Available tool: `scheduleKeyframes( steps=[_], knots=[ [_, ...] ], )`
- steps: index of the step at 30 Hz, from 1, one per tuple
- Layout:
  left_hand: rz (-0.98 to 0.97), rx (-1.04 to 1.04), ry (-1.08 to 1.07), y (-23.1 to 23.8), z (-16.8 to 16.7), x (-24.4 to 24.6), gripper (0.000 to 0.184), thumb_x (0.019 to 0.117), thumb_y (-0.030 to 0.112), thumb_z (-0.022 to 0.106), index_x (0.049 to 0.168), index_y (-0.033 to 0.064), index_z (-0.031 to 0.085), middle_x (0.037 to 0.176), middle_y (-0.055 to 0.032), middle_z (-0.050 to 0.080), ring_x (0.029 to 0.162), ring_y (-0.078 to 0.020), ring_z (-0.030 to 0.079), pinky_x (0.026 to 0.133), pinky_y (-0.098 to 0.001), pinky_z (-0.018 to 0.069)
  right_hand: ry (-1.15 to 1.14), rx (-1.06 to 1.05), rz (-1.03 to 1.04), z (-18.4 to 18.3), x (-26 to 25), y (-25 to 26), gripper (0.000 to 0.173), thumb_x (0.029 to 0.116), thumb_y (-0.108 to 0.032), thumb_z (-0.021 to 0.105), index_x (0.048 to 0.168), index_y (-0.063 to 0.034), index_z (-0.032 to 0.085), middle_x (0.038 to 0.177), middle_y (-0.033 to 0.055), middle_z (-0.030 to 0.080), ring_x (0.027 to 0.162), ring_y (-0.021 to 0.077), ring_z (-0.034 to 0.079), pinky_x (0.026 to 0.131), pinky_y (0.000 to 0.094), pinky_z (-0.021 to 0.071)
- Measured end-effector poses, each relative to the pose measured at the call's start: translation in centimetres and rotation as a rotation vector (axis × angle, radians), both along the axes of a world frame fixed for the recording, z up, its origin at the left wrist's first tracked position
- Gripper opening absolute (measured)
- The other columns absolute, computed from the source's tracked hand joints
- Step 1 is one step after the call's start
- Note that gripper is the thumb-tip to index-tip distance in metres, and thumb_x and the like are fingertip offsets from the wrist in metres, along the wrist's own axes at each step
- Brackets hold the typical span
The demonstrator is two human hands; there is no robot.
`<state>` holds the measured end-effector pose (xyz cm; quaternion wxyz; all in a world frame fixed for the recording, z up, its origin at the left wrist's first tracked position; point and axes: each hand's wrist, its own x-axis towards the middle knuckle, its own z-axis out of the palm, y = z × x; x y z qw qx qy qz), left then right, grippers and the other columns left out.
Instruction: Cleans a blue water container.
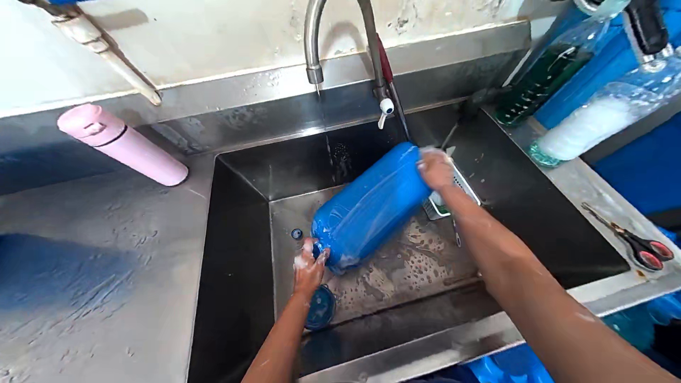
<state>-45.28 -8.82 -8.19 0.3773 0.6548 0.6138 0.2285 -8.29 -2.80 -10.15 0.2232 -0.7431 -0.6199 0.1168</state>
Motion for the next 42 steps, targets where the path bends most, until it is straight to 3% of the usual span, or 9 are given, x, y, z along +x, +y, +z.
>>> scheduleKeyframes(
  steps=[6, 13, 19, 22, 25, 29, 34, 37, 42],
  knots=[
    [-0.053, 0.078, 0.027, -0.3, -1.0, -1.0, 0.045, 0.0951, 0.009, 0.057, 0.133, -0.0145, 0.056, 0.120, -0.0332, 0.067, 0.116, -0.0431, 0.065, 0.103, -0.0575, 0.0474, 0.111, -0.113, 0.446, 3.1, -23.8, -5.8, 0.045, 0.1022, -0.020, 0.053, 0.141, 0.0021, 0.059, 0.151, 0.0252, 0.052, 0.149, 0.0432, 0.037, 0.124, 0.0601, 0.0204],
    [0.015, 0.049, -0.219, 1.2, -4.5, -0.9, 0.081, 0.0764, 0.028, 0.066, 0.135, -0.0208, 0.040, 0.130, -0.0357, 0.054, 0.119, -0.0313, 0.056, 0.102, -0.0408, 0.0462, 0.116, -0.385, -0.309, 3.1, 3.4, 4.9, 0.050, 0.1093, -0.036, 0.042, 0.143, -0.0007, 0.055, 0.139, 0.0303, 0.058, 0.131, 0.0495, 0.054, 0.104, 0.0711, 0.0409],
    [0.201, -0.124, -0.428, 4.2, -3.6, -0.9, 0.080, 0.0830, 0.041, 0.060, 0.140, -0.0120, 0.040, 0.114, -0.0059, 0.064, 0.098, 0.0022, 0.063, 0.090, -0.0201, 0.0530, 0.102, 0.206, 0.244, 3.6, -18.7, -3.5, 0.037, 0.0997, -0.022, 0.057, 0.127, -0.0010, 0.071, 0.134, 0.0219, 0.066, 0.133, 0.0428, 0.057, 0.112, 0.0615, 0.0392],
    [0.282, -0.295, -0.392, 6.4, -1.4, -3.1, 0.052, 0.1003, 0.040, 0.037, 0.131, -0.0009, 0.048, 0.097, 0.0033, 0.065, 0.085, -0.0005, 0.064, 0.080, -0.0255, 0.0568, -0.026, 0.366, 0.112, -1.1, -10.8, -0.5, 0.028, 0.0980, -0.020, 0.056, 0.108, -0.0048, 0.078, 0.112, 0.0152, 0.076, 0.111, 0.0335, 0.071, 0.094, 0.0535, 0.0550],
    [0.595, -0.325, -0.358, 8.2, -4.0, -1.7, 0.047, 0.1128, 0.039, 0.020, 0.126, 0.0073, 0.053, 0.080, -0.0006, 0.060, 0.058, -0.0074, 0.055, 0.052, -0.0264, 0.0492, 0.241, -0.081, -0.130, -9.4, -1.8, 2.4, 0.047, 0.1073, -0.021, 0.044, 0.148, 0.0028, 0.050, 0.153, 0.0257, 0.048, 0.144, 0.0430, 0.043, 0.119, 0.0599, 0.0316],
    [0.577, -0.438, -0.115, 1.9, -3.4, -2.1, 0.062, 0.1117, 0.041, 0.021, 0.150, -0.0056, 0.036, 0.124, -0.0269, 0.059, 0.105, -0.0297, 0.062, 0.093, -0.0481, 0.0519, 0.514, -0.481, -0.265, -13.5, 1.3, 4.3, 0.052, 0.1128, -0.030, 0.034, 0.156, 0.0002, 0.037, 0.152, 0.0291, 0.048, 0.141, 0.0463, 0.047, 0.116, 0.0620, 0.0359],
    [0.877, -0.759, -0.343, -6.0, 1.3, 2.5, 0.033, 0.1115, 0.026, 0.035, 0.125, 0.0027, 0.054, 0.095, -0.0065, 0.067, 0.081, -0.0121, 0.067, 0.072, -0.0323, 0.0580, 0.279, -0.196, 0.172, -8.7, -12.5, -1.3, 0.058, 0.1051, -0.034, 0.046, 0.151, 0.0014, 0.047, 0.158, 0.0238, 0.043, 0.149, 0.0435, 0.034, 0.120, 0.0655, 0.0232],
    [0.795, -0.715, -0.377, -5.0, 1.2, 2.3, 0.027, 0.1097, 0.016, 0.031, 0.110, 0.0062, 0.056, 0.078, 0.0012, 0.065, 0.068, -0.0058, 0.065, 0.063, -0.0253, 0.0569, 0.487, 0.114, 0.703, -2.2, -21.8, -11.0, 0.033, 0.0952, -0.022, 0.067, 0.123, -0.0041, 0.073, 0.133, 0.0178, 0.068, 0.132, 0.0368, 0.058, 0.112, 0.0558, 0.0439],
    [0.809, -0.553, -0.384, -4.3, 0.5, 1.3, 0.026, 0.1099, 0.015, 0.033, 0.110, 0.0034, 0.056, 0.079, 0.0017, 0.069, 0.070, -0.0049, 0.069, 0.065, -0.0252, 0.0598, 0.420, -0.102, 0.348, -8.9, -6.8, -1.0, 0.040, 0.1068, -0.019, 0.047, 0.135, 0.0049, 0.061, 0.140, 0.0241, 0.060, 0.135, 0.0373, 0.054, 0.117, 0.0526, 0.0390]
  ],
)
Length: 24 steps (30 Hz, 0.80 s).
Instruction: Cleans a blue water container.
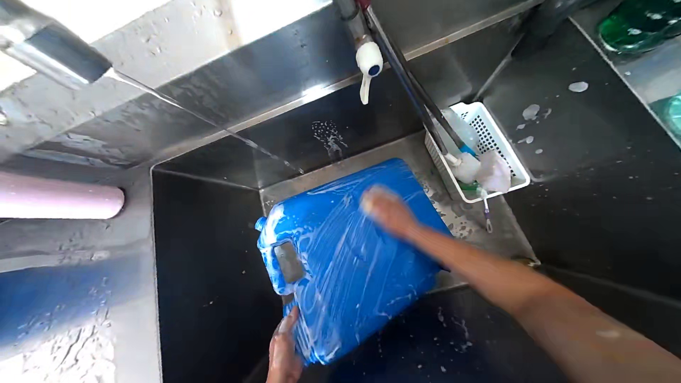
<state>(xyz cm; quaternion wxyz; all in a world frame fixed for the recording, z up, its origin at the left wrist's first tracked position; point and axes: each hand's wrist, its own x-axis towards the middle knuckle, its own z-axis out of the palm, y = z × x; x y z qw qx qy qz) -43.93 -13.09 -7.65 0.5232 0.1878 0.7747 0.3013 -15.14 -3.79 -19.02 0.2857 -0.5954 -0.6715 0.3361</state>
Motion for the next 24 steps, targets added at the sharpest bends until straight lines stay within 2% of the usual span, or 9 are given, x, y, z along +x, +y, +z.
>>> scheduleKeyframes(
  steps=[3, 6, 9, 10, 14, 16, 20, 22, 24],
  knots=[
    [0.013, 0.035, 0.009, 1.2, -0.6, 1.6, 0.026, 0.1105, 0.016, 0.034, 0.114, 0.0016, 0.056, 0.082, -0.0004, 0.068, 0.072, -0.0055, 0.068, 0.067, -0.0260, 0.0592, -0.077, -0.289, -0.482, -4.5, 5.3, 6.1, 0.055, 0.1128, -0.035, 0.028, 0.150, 0.0014, 0.045, 0.150, 0.0243, 0.052, 0.141, 0.0427, 0.048, 0.113, 0.0647, 0.0373],
    [0.031, 0.092, -0.009, 2.6, -1.4, 2.7, 0.028, 0.1109, 0.017, 0.032, 0.116, 0.0018, 0.055, 0.083, 0.0004, 0.067, 0.072, -0.0053, 0.068, 0.067, -0.0261, 0.0591, -0.107, 0.014, -0.252, 0.5, -6.1, -0.1, 0.057, 0.1051, -0.031, 0.046, 0.149, 0.0060, 0.047, 0.157, 0.0278, 0.043, 0.150, 0.0454, 0.033, 0.121, 0.0655, 0.0229],
    [0.014, 0.103, -0.009, 2.7, -1.4, 3.2, 0.029, 0.1112, 0.018, 0.031, 0.119, 0.0014, 0.054, 0.084, 0.0008, 0.067, 0.073, -0.0041, 0.068, 0.068, -0.0251, 0.0593, 0.034, 0.314, 0.050, 3.1, -10.5, -8.7, 0.029, 0.0980, -0.022, 0.063, 0.122, -0.0095, 0.074, 0.135, 0.0153, 0.067, 0.133, 0.0378, 0.058, 0.113, 0.0567, 0.0423],
    [0.004, 0.095, 0.002, 2.7, -1.5, 2.9, 0.030, 0.1112, 0.018, 0.032, 0.121, 0.0002, 0.054, 0.088, -0.0008, 0.067, 0.076, -0.0050, 0.068, 0.070, -0.0259, 0.0594, 0.002, 0.298, 0.044, 1.7, -8.0, -8.6, 0.031, 0.1000, -0.021, 0.059, 0.122, -0.0023, 0.072, 0.133, 0.0198, 0.067, 0.131, 0.0391, 0.059, 0.113, 0.0553, 0.0433],
    [0.001, 0.074, 0.105, 3.3, -1.8, 3.6, 0.035, 0.1117, 0.021, 0.037, 0.124, -0.0064, 0.054, 0.098, -0.0096, 0.063, 0.083, -0.0093, 0.064, 0.077, -0.0301, 0.0555, -0.042, -0.510, -0.430, -3.4, 7.9, -0.1, 0.049, 0.1130, -0.022, 0.029, 0.152, 0.0045, 0.041, 0.152, 0.0282, 0.048, 0.144, 0.0429, 0.044, 0.119, 0.0576, 0.0327],
    [-0.012, 0.067, 0.135, 3.7, -1.5, 4.3, 0.038, 0.1117, 0.023, 0.039, 0.125, -0.0092, 0.054, 0.104, -0.0157, 0.062, 0.088, -0.0142, 0.063, 0.081, -0.0338, 0.0538, -0.107, -0.575, -0.584, -2.7, 7.1, 1.2, 0.053, 0.1129, -0.028, 0.026, 0.154, 0.0015, 0.039, 0.153, 0.0282, 0.047, 0.143, 0.0447, 0.044, 0.116, 0.0610, 0.0345],
    [-0.049, 0.062, 0.141, 3.5, -0.6, 4.7, 0.038, 0.1119, 0.019, 0.039, 0.126, -0.0123, 0.054, 0.111, -0.0225, 0.062, 0.097, -0.0207, 0.062, 0.089, -0.0379, 0.0524, -0.113, 0.147, 0.043, 4.9, -8.6, -6.8, 0.039, 0.1002, -0.013, 0.052, 0.132, 0.0053, 0.064, 0.143, 0.0244, 0.060, 0.139, 0.0438, 0.051, 0.115, 0.0613, 0.0379],
    [-0.069, 0.082, 0.146, 3.5, -0.6, 4.3, 0.036, 0.1116, 0.017, 0.039, 0.124, -0.0128, 0.055, 0.109, -0.0225, 0.062, 0.097, -0.0210, 0.062, 0.090, -0.0378, 0.0512, -0.078, 0.148, 0.383, 8.1, -11.5, -2.2, 0.039, 0.1045, -0.015, 0.050, 0.140, -0.0025, 0.061, 0.150, 0.0189, 0.055, 0.145, 0.0410, 0.044, 0.119, 0.0611, 0.0309],
    [-0.073, 0.128, 0.138, 3.9, -0.8, 4.1, 0.035, 0.1112, 0.017, 0.041, 0.121, -0.0123, 0.057, 0.106, -0.0201, 0.063, 0.094, -0.0178, 0.062, 0.088, -0.0348, 0.0518, -0.148, 0.112, 0.371, 8.2, -12.0, 8.6, 0.041, 0.1071, -0.016, 0.046, 0.144, -0.0035, 0.057, 0.152, 0.0201, 0.053, 0.146, 0.0402, 0.042, 0.121, 0.0592, 0.0293]
  ],
)
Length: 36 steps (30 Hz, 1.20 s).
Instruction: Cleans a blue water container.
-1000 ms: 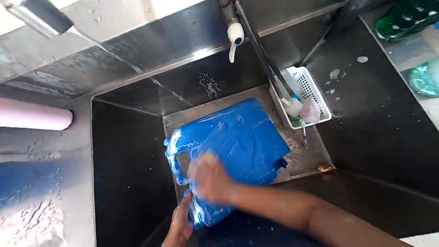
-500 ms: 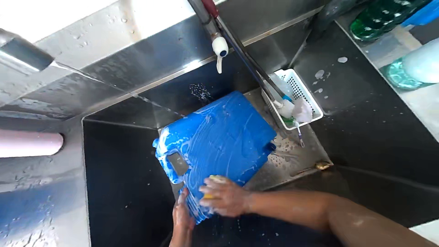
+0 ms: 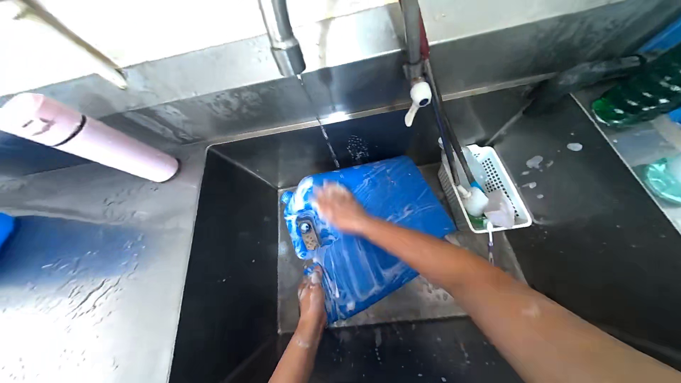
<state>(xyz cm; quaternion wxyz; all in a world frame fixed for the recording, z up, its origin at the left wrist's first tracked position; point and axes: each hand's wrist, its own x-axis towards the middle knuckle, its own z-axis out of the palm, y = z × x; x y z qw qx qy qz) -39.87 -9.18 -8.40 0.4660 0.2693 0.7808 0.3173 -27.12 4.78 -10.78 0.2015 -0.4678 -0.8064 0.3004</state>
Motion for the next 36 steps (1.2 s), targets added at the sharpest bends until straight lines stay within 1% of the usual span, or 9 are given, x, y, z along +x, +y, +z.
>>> scheduleKeyframes(
  steps=[3, 5, 9, 13, 20, 23, 26, 30, 36],
  knots=[
    [0.009, 0.034, -0.032, -0.2, -0.1, -0.7, 0.034, 0.1110, 0.015, 0.040, 0.117, -0.0123, 0.058, 0.100, -0.0163, 0.063, 0.087, -0.0136, 0.061, 0.083, -0.0317, 0.0524, -0.045, -0.003, -0.214, -1.9, -1.3, 6.6, 0.048, 0.1088, -0.028, 0.043, 0.150, -0.0047, 0.051, 0.155, 0.0197, 0.049, 0.147, 0.0398, 0.040, 0.121, 0.0601, 0.0272],
    [-0.075, 0.045, -0.083, -0.7, 0.6, -1.7, 0.032, 0.1090, 0.014, 0.041, 0.126, -0.0099, 0.054, 0.103, -0.0137, 0.063, 0.088, -0.0104, 0.063, 0.082, -0.0291, 0.0541, 0.033, 0.094, -0.169, -1.7, -2.8, -1.4, 0.054, 0.1061, -0.028, 0.049, 0.153, -0.0022, 0.045, 0.162, 0.0219, 0.038, 0.154, 0.0420, 0.027, 0.125, 0.0621, 0.0181],
    [-0.544, -0.015, -0.096, -3.0, 2.2, -4.3, 0.068, 0.0964, 0.021, 0.055, 0.151, -0.0105, 0.031, 0.140, -0.0257, 0.055, 0.125, -0.0196, 0.058, 0.108, -0.0338, 0.0461, 0.157, 0.146, -0.329, -5.9, 6.1, -16.0, 0.041, 0.0982, -0.016, 0.052, 0.128, 0.0088, 0.065, 0.137, 0.0284, 0.061, 0.136, 0.0451, 0.052, 0.117, 0.0584, 0.0362],
    [-0.508, 0.066, -0.145, -3.6, 2.8, -0.5, 0.044, 0.1021, 0.022, 0.046, 0.130, -0.0116, 0.049, 0.106, -0.0083, 0.065, 0.094, -0.0012, 0.063, 0.089, -0.0222, 0.0530, -0.038, -0.456, -0.792, -10.0, 18.5, -7.7, 0.054, 0.1118, -0.027, 0.033, 0.153, 0.0080, 0.037, 0.157, 0.0320, 0.038, 0.148, 0.0462, 0.035, 0.123, 0.0579, 0.0261],
    [-0.108, 0.078, -0.480, -5.5, 12.2, 7.3, 0.028, 0.1098, 0.012, 0.029, 0.099, 0.0084, 0.055, 0.072, 0.0043, 0.063, 0.066, -0.0026, 0.064, 0.060, -0.0217, 0.0562, 0.261, 0.242, -0.114, 10.4, 7.4, -20.3, 0.040, 0.1018, -0.021, 0.048, 0.130, -0.0010, 0.068, 0.137, 0.0186, 0.066, 0.136, 0.0362, 0.056, 0.115, 0.0555, 0.0398],
    [0.104, -0.016, -0.601, -3.1, 11.9, 4.4, 0.027, 0.1099, 0.022, 0.031, 0.102, 0.0109, 0.054, 0.076, -0.0017, 0.062, 0.066, -0.0107, 0.065, 0.058, -0.0295, 0.0561, 0.057, 0.330, -0.339, 6.7, 12.4, -20.5, 0.039, 0.1011, -0.019, 0.048, 0.129, -0.0016, 0.068, 0.137, 0.0181, 0.065, 0.136, 0.0370, 0.055, 0.115, 0.0572, 0.0384],
    [0.259, 0.011, -0.656, -1.7, 6.9, 2.2, 0.028, 0.1109, 0.024, 0.029, 0.115, 0.0052, 0.049, 0.090, -0.0075, 0.055, 0.077, -0.0144, 0.057, 0.068, -0.0327, 0.0505, -0.180, 0.012, -0.478, 2.9, 17.9, -16.7, 0.054, 0.1084, -0.028, 0.039, 0.157, -0.0028, 0.040, 0.164, 0.0215, 0.033, 0.156, 0.0420, 0.021, 0.123, 0.0669, 0.0080],
    [0.242, 0.062, -0.687, 0.0, 5.0, 1.2, 0.033, 0.1102, 0.031, 0.024, 0.102, 0.0095, 0.047, 0.076, -0.0022, 0.053, 0.063, -0.0108, 0.055, 0.057, -0.0292, 0.0492, -0.056, 0.240, -0.268, 5.2, 1.1, -19.6, 0.047, 0.0985, -0.018, 0.055, 0.140, 0.0040, 0.059, 0.145, 0.0275, 0.056, 0.141, 0.0450, 0.047, 0.120, 0.0604, 0.0309],
    [-0.373, -0.011, -0.192, -3.5, 2.3, -5.4, 0.053, 0.1144, 0.032, 0.028, 0.148, -0.0062, 0.042, 0.143, -0.0298, 0.052, 0.128, -0.0358, 0.056, 0.106, -0.0501, 0.0469, -0.065, 0.019, -0.699, 2.5, 12.6, -17.2, 0.044, 0.0988, -0.018, 0.062, 0.135, 0.0073, 0.059, 0.139, 0.0292, 0.058, 0.130, 0.0426, 0.057, 0.111, 0.0558, 0.0440]
  ],
)
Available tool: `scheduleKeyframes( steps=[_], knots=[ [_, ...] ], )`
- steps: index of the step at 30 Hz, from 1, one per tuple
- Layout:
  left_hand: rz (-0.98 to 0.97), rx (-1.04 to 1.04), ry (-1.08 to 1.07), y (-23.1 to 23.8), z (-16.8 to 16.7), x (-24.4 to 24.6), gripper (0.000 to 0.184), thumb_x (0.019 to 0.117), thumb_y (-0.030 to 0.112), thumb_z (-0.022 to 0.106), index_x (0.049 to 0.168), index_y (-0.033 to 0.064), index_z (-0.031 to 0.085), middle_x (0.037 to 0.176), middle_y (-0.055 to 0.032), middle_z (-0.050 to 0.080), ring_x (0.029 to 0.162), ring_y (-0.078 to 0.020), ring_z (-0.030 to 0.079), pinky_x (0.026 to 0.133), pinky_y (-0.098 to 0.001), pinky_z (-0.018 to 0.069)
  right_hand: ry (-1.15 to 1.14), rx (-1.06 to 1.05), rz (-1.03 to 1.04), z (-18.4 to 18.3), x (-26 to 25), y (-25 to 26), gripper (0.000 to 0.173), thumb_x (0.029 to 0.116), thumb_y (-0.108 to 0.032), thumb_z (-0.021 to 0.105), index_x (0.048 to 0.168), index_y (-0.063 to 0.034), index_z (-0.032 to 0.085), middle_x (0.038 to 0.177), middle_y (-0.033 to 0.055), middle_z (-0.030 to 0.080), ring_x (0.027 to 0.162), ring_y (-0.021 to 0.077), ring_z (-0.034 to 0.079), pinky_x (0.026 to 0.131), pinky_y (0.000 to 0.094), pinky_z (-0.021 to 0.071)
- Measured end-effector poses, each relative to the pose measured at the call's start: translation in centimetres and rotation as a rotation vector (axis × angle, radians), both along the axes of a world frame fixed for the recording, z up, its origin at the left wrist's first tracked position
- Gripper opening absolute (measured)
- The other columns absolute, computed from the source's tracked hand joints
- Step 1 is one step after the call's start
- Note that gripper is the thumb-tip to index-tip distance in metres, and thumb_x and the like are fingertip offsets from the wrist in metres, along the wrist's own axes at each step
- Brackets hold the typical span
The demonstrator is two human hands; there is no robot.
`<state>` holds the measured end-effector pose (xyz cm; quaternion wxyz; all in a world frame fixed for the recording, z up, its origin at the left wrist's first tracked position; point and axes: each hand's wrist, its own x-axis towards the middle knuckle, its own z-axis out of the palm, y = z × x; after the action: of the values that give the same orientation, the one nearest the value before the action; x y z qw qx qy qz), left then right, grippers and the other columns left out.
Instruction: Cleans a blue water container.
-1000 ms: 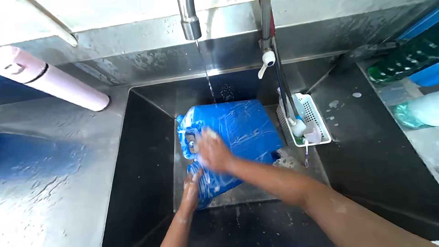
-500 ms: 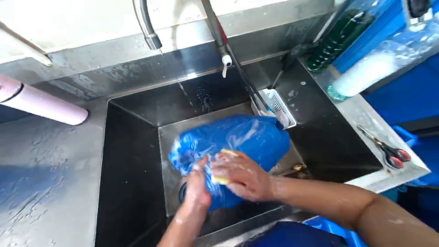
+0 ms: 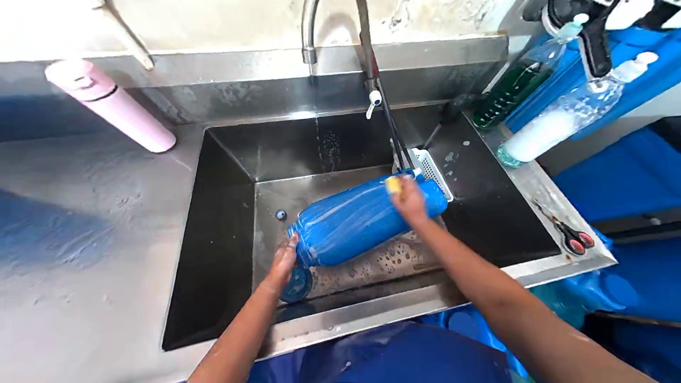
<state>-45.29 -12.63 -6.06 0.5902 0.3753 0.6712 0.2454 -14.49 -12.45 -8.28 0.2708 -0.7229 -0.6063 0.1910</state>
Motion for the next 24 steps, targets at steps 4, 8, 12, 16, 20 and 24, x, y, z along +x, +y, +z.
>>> scheduleKeyframes(
  steps=[4, 8, 12, 16, 20, 24],
  knots=[
    [-0.016, 0.145, 0.161, 2.1, -1.5, -1.9, 0.051, 0.1139, 0.028, 0.030, 0.139, -0.0118, 0.049, 0.137, -0.0330, 0.055, 0.127, -0.0368, 0.056, 0.108, -0.0502, 0.0442, -0.023, 0.049, 0.237, -1.5, -9.8, -2.0, 0.062, 0.0983, -0.029, 0.064, 0.144, 0.0099, 0.051, 0.151, 0.0305, 0.048, 0.146, 0.0421, 0.041, 0.124, 0.0519, 0.0282],
    [-0.026, 0.238, 0.323, 4.0, -1.3, -6.6, 0.049, 0.1132, 0.026, 0.035, 0.134, -0.0135, 0.055, 0.135, -0.0353, 0.056, 0.128, -0.0416, 0.054, 0.110, -0.0552, 0.0394, -0.099, -0.077, 0.431, 1.5, -10.8, -1.9, 0.063, 0.0995, -0.039, 0.063, 0.148, -0.0002, 0.053, 0.156, 0.0215, 0.047, 0.150, 0.0380, 0.036, 0.125, 0.0561, 0.0216],
    [-0.081, 0.311, 0.390, 4.3, -2.1, -7.6, 0.047, 0.1124, 0.023, 0.037, 0.128, -0.0146, 0.059, 0.130, -0.0354, 0.059, 0.125, -0.0422, 0.056, 0.108, -0.0569, 0.0392, -0.240, -0.466, 0.324, 1.6, -0.3, -3.6, 0.079, 0.0996, -0.065, 0.047, 0.145, -0.0005, 0.055, 0.172, 0.0177, 0.014, 0.159, 0.0400, -0.001, 0.116, 0.0776, -0.0077],
    [-0.127, 0.332, 0.435, 4.4, -2.2, -7.6, 0.047, 0.1122, 0.021, 0.033, 0.128, -0.0161, 0.058, 0.130, -0.0380, 0.057, 0.127, -0.0457, 0.054, 0.108, -0.0603, 0.0368, -0.109, -0.416, 0.312, 1.6, 1.5, -8.1, 0.069, 0.0952, -0.061, 0.057, 0.131, -0.0033, 0.068, 0.171, 0.0202, 0.015, 0.159, 0.0414, 0.000, 0.117, 0.0766, -0.0050],
    [-0.091, 0.327, 0.454, 4.4, -2.2, -7.1, 0.048, 0.1123, 0.023, 0.034, 0.127, -0.0162, 0.057, 0.128, -0.0365, 0.059, 0.123, -0.0412, 0.056, 0.106, -0.0567, 0.0393, 0.044, -0.445, 0.164, 1.5, 7.1, -9.3, 0.037, 0.1037, -0.026, 0.055, 0.115, 0.0046, 0.073, 0.167, 0.0216, 0.026, 0.158, 0.0442, 0.008, 0.118, 0.0741, -0.0013],
    [-0.068, 0.372, 0.442, 4.3, -2.6, -7.8, 0.049, 0.1110, 0.024, 0.033, 0.126, -0.0170, 0.056, 0.127, -0.0357, 0.058, 0.119, -0.0365, 0.058, 0.105, -0.0535, 0.0408, -0.199, -0.586, 0.013, 3.2, 11.9, -7.1, 0.041, 0.1066, -0.023, 0.054, 0.131, 0.0088, 0.063, 0.146, 0.0262, 0.055, 0.142, 0.0467, 0.043, 0.115, 0.0706, 0.0240]
  ],
)
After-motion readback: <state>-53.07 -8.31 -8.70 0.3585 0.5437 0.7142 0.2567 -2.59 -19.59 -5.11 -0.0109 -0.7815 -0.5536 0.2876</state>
